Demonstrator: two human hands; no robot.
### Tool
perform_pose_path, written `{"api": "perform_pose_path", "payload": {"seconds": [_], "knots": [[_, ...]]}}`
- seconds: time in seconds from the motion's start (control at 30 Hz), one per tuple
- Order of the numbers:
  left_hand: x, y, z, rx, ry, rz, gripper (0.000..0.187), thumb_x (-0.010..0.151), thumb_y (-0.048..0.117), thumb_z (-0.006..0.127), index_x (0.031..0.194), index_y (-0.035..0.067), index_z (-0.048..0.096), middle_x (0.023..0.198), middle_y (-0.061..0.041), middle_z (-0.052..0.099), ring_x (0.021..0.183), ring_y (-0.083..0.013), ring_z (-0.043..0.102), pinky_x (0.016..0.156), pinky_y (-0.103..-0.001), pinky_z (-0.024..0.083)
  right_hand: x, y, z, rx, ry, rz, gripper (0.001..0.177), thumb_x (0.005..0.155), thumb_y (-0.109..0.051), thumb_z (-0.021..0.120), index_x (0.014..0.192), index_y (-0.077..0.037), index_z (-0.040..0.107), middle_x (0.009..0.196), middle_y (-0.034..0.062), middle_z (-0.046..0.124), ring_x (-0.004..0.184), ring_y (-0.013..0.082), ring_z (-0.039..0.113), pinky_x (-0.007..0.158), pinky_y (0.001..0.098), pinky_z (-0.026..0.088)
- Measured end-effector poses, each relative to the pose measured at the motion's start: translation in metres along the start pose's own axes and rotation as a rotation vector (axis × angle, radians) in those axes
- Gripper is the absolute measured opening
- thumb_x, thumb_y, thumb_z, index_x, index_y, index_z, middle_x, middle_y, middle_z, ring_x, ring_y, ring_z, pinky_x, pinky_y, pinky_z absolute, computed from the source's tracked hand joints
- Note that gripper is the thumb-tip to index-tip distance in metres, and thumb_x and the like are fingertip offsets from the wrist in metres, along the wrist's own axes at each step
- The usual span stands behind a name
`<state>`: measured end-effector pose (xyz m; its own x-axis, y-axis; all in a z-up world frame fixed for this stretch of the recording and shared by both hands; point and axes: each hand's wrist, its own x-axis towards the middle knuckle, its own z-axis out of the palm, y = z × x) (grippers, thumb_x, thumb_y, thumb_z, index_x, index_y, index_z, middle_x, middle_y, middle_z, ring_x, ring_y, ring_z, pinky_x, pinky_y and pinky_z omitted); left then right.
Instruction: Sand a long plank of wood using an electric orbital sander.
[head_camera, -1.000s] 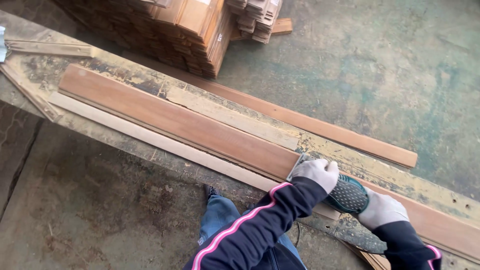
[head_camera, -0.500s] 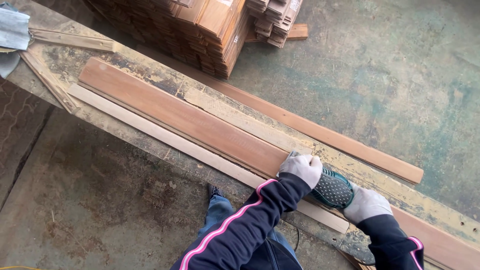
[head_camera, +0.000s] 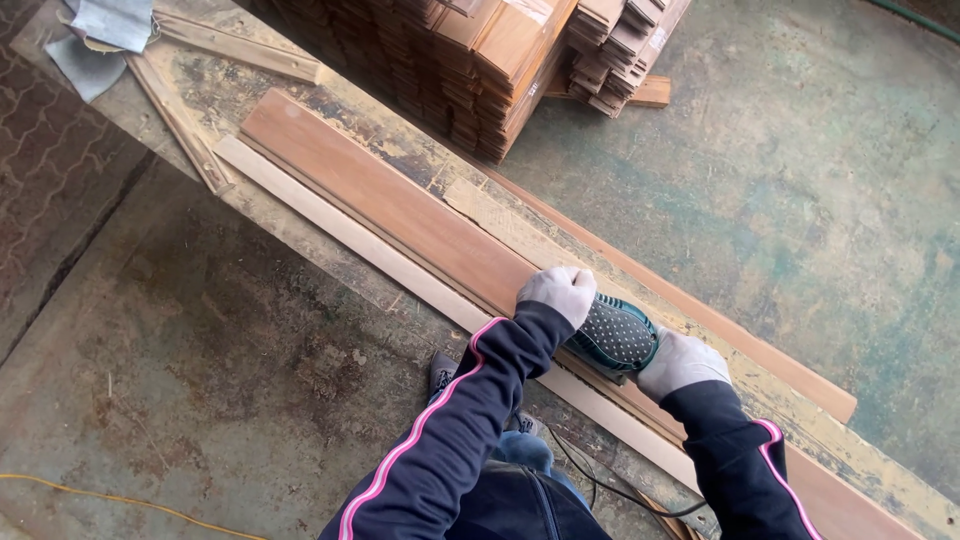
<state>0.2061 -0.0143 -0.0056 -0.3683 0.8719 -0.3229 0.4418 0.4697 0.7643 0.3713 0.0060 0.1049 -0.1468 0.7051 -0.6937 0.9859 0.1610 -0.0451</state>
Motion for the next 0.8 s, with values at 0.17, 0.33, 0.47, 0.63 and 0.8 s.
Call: {"api": "perform_pose_path", "payload": {"seconds": [0.17, 0.33, 0.47, 0.63, 0.8], "knots": [[0.019, -0.012, -0.025, 0.008, 0.024, -0.025, 0.041, 0.092, 0.039, 0.047, 0.086, 0.011, 0.077, 0.091, -0.021, 0.074, 0.09, -0.0426, 0.071, 0.084, -0.051, 0.055, 0.015, -0.03, -0.005, -0.063, -0.005, 0.023, 0.047, 0.08, -0.045, 0.075, 0.114, -0.012, 0.074, 0.107, 0.0181, 0.077, 0.105, 0.0344, 0.074, 0.093, 0.0435, 0.059], [0.038, -0.023, -0.052, 0.02, 0.024, -0.005, 0.041, 0.092, 0.038, 0.046, 0.087, 0.012, 0.077, 0.093, -0.02, 0.075, 0.09, -0.0413, 0.071, 0.084, -0.05, 0.055, 0.025, -0.062, -0.016, -0.08, -0.037, 0.039, 0.048, 0.08, -0.043, 0.076, 0.115, -0.01, 0.073, 0.107, 0.0164, 0.078, 0.103, 0.0329, 0.075, 0.092, 0.0425, 0.059], [0.051, -0.035, -0.073, 0.018, 0.057, -0.036, 0.041, 0.092, 0.04, 0.048, 0.087, 0.011, 0.077, 0.093, -0.021, 0.074, 0.092, -0.0423, 0.07, 0.085, -0.05, 0.054, 0.028, -0.091, -0.026, -0.049, -0.044, 0.009, 0.048, 0.079, -0.044, 0.076, 0.114, -0.01, 0.073, 0.106, 0.0164, 0.078, 0.103, 0.0329, 0.075, 0.091, 0.0425, 0.059], [0.066, -0.047, -0.101, 0.007, 0.063, -0.047, 0.041, 0.09, 0.039, 0.048, 0.086, 0.01, 0.077, 0.092, -0.021, 0.074, 0.091, -0.0425, 0.071, 0.083, -0.05, 0.055, 0.033, -0.119, -0.032, -0.061, -0.026, -0.021, 0.052, 0.08, -0.045, 0.077, 0.116, -0.01, 0.07, 0.108, 0.0186, 0.075, 0.104, 0.035, 0.073, 0.091, 0.0438, 0.058], [0.078, -0.06, -0.126, 0.002, 0.09, -0.027, 0.042, 0.092, 0.038, 0.047, 0.085, 0.009, 0.077, 0.09, -0.021, 0.073, 0.088, -0.0429, 0.07, 0.081, -0.049, 0.054, 0.038, -0.146, -0.038, -0.053, -0.023, -0.071, 0.046, 0.081, -0.043, 0.074, 0.114, -0.011, 0.074, 0.106, 0.0204, 0.076, 0.102, 0.0369, 0.074, 0.089, 0.0441, 0.059]]}}
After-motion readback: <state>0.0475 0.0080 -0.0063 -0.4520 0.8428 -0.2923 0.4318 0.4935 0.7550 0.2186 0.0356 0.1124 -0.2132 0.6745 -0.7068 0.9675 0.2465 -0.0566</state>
